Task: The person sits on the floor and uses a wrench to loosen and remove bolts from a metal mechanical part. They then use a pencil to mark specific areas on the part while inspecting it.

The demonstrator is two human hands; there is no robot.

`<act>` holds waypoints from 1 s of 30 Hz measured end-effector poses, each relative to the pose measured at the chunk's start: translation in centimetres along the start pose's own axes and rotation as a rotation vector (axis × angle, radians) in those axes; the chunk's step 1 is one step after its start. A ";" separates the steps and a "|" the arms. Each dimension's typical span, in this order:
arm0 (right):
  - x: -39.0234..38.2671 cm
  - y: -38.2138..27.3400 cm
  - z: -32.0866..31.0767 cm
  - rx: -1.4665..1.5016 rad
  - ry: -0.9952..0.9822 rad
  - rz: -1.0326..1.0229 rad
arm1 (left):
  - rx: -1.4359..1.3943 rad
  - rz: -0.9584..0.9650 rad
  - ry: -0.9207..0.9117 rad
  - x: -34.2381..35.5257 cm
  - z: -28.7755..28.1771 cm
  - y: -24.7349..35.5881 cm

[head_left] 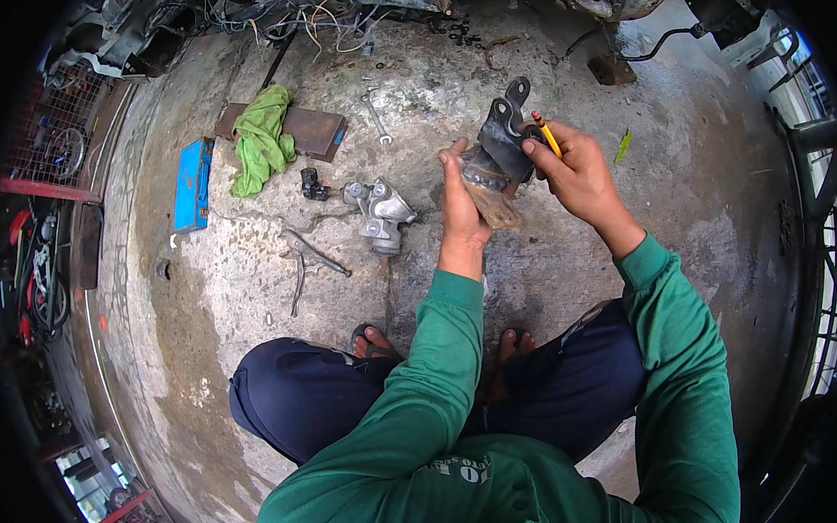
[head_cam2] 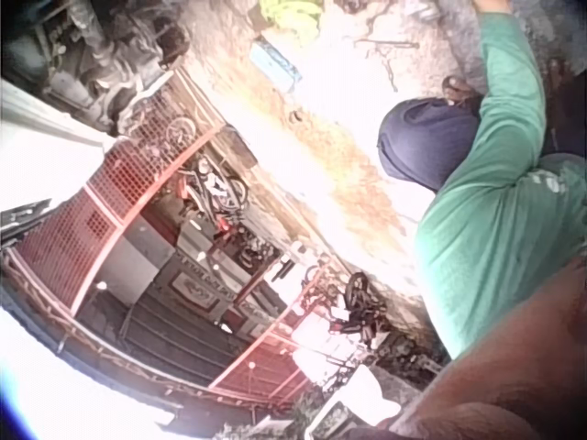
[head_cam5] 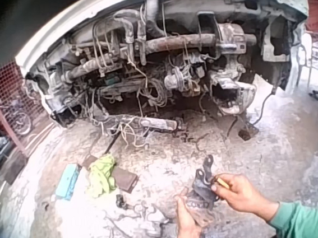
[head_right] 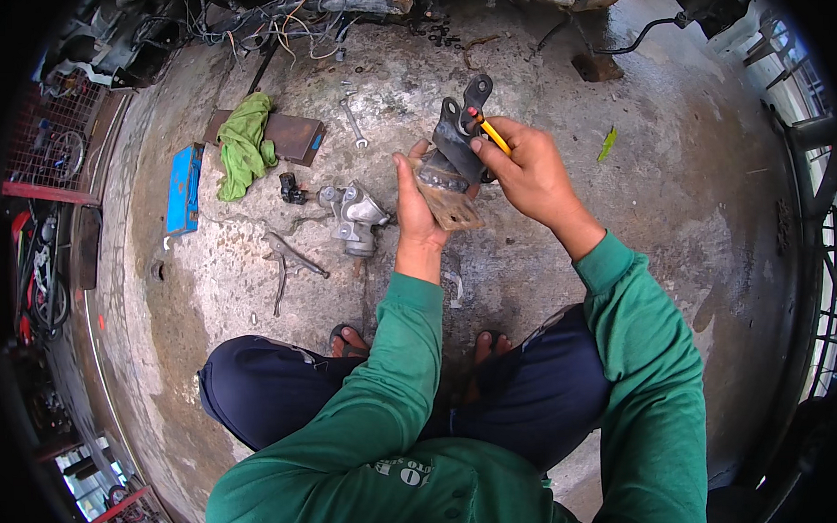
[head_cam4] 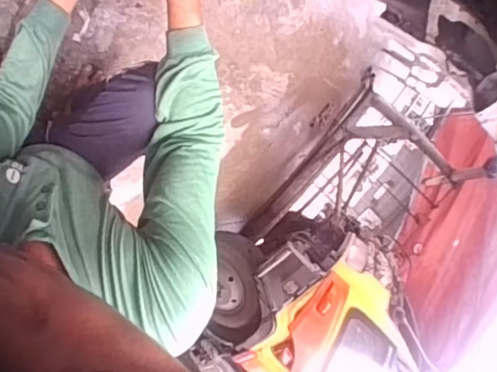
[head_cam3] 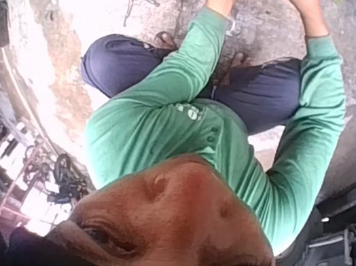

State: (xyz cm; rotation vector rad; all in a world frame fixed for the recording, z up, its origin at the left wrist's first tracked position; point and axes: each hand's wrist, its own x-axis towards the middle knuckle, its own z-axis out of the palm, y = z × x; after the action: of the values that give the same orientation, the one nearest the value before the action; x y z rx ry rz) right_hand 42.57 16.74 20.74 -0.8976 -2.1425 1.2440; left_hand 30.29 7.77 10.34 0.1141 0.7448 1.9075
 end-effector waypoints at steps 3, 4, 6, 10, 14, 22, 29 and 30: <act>-0.1 -0.8 -0.2 0.062 -0.057 0.116 | 0.004 0.000 -0.016 0.1 -0.4 -0.1; -0.1 -0.8 -0.2 0.115 -0.081 0.170 | 0.004 0.002 -0.023 0.2 -0.6 -0.1; -0.1 -0.5 -0.5 0.215 -0.091 0.199 | 0.021 -0.006 -0.027 0.3 -0.7 -0.2; 0.5 0.3 -0.5 0.460 -0.046 0.187 | -0.028 -0.002 0.021 0.0 -0.7 0.0; 0.4 1.2 -2.6 0.620 -0.208 0.175 | -0.037 0.028 -0.009 0.0 -0.4 0.5; 0.5 0.0 -1.0 0.463 -0.112 0.216 | -0.025 0.046 -0.141 0.6 -1.2 0.4; 0.4 1.8 -0.6 0.429 -0.212 0.199 | 0.024 0.046 -0.128 0.4 -0.6 -0.9; 0.5 1.8 -0.7 0.413 -0.218 0.206 | 0.018 0.047 -0.127 0.4 -0.5 -1.0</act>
State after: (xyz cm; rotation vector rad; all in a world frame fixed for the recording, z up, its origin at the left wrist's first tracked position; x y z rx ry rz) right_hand 43.30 18.15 19.48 -0.8452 -1.8720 1.8784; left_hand 30.75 8.19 9.31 0.2633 0.6790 1.9193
